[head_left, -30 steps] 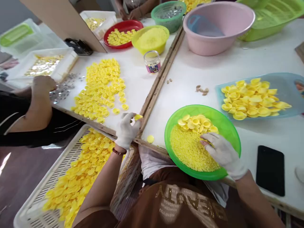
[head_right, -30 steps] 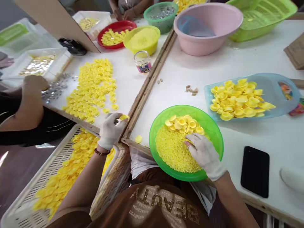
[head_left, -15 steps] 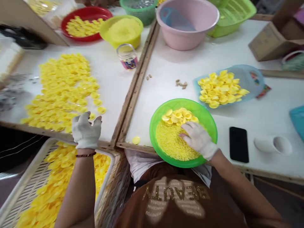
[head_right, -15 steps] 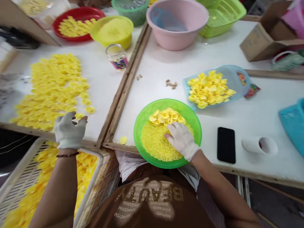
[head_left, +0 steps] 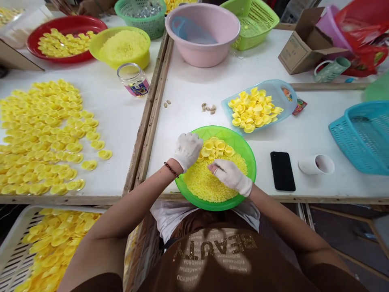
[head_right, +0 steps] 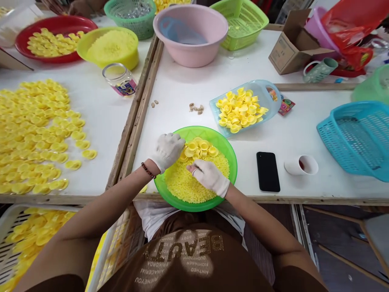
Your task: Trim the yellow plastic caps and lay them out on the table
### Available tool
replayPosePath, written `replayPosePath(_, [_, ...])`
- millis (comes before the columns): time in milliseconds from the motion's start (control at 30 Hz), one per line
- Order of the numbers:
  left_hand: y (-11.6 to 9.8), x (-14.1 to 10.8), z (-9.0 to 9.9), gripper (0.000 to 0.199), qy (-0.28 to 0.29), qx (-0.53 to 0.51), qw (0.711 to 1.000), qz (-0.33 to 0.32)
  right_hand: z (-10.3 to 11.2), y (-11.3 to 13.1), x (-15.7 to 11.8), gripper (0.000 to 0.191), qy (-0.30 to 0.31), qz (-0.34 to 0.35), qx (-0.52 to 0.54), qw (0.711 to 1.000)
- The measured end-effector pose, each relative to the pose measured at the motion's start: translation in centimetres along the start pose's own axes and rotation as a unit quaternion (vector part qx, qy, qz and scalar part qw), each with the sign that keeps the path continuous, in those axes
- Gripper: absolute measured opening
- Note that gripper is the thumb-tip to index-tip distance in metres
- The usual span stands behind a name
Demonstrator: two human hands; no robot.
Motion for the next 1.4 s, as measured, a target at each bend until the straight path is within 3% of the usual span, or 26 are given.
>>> replayPosePath(67, [-0.5, 0.0, -0.1, 0.041, 0.013, -0.005, 1.000, 0.003, 1.0, -1.1, 0.2, 0.041, -0.016, -0.028, 0.217, 0.976])
replayPosePath(133, [-0.9, -0.5, 0.3, 0.033, 0.022, -0.007, 1.000, 0.005, 1.6, -2.0, 0.3, 0.039, -0.031, -0.061, 0.390, 0.918])
replayPosePath(200, [-1.1, -1.4, 0.6, 0.019, 0.036, -0.022, 0.999, 0.013, 2.3, -2.3, 0.3, 0.039, -0.056, -0.072, 0.485, 0.870])
replayPosePath(267, [-0.8, -2.6, -0.2, 0.018, 0.079, -0.098, 0.991, 0.053, 2.9, -1.7, 0.5, 0.041, -0.080, -0.055, 0.516, 0.851])
replayPosePath(367, [-0.4, -4.8, -3.5, 0.016, 0.174, -0.272, 0.935, 0.146, 3.6, 0.3, 0.9, 0.048, -0.118, 0.003, 0.503, 0.856])
replayPosePath(467, [-0.8, -6.1, -5.9, 0.017, 0.217, -0.347, 0.893, 0.185, 3.9, 2.3, 1.2, 0.053, -0.162, 0.064, 0.465, 0.868])
replayPosePath(633, [-1.1, -6.3, -6.8, 0.010, 0.228, -0.357, 0.883, 0.200, 3.9, 3.3, 1.1, 0.057, -0.206, 0.118, 0.396, 0.887])
replayPosePath(900, [-0.4, -6.8, -6.8, 0.024, 0.224, -0.393, 0.861, 0.233, 4.7, 2.5, 0.5, 0.056, -0.212, 0.084, 0.403, 0.886])
replayPosePath(967, [-0.1, -7.0, -6.7, 0.024, 0.216, -0.409, 0.853, 0.243, 5.5, 2.1, -0.4, 0.051, -0.212, 0.076, 0.343, 0.912])
replayPosePath(1067, [0.3, -7.1, -6.2, 0.027, 0.209, -0.439, 0.836, 0.256, 6.4, 2.5, -2.2, 0.038, -0.197, 0.076, 0.074, 0.975])
replayPosePath(1167, [0.5, -7.0, -6.0, 0.032, 0.204, -0.473, 0.817, 0.259, 5.7, 3.1, -3.4, 0.023, -0.167, 0.092, -0.181, 0.965])
replayPosePath(1300, [0.1, -7.1, -6.2, 0.029, 0.204, -0.488, 0.811, 0.250, 3.3, 3.0, -3.4, 0.031, -0.104, 0.110, -0.243, 0.958])
replayPosePath(1400, [-1.1, -7.7, -5.9, 0.033, 0.204, -0.499, 0.815, 0.211, 2.2, 3.5, -3.4, 0.027, -0.120, 0.130, -0.273, 0.946])
Point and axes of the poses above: each hand's wrist, its own x-axis towards the middle knuckle, its own z-axis out of the back of the hand, y = z × x, the point moved 9 cm from there along x, towards the middle knuckle, and after that the axes turned 8 degrees about y, right-handed, at the moved point
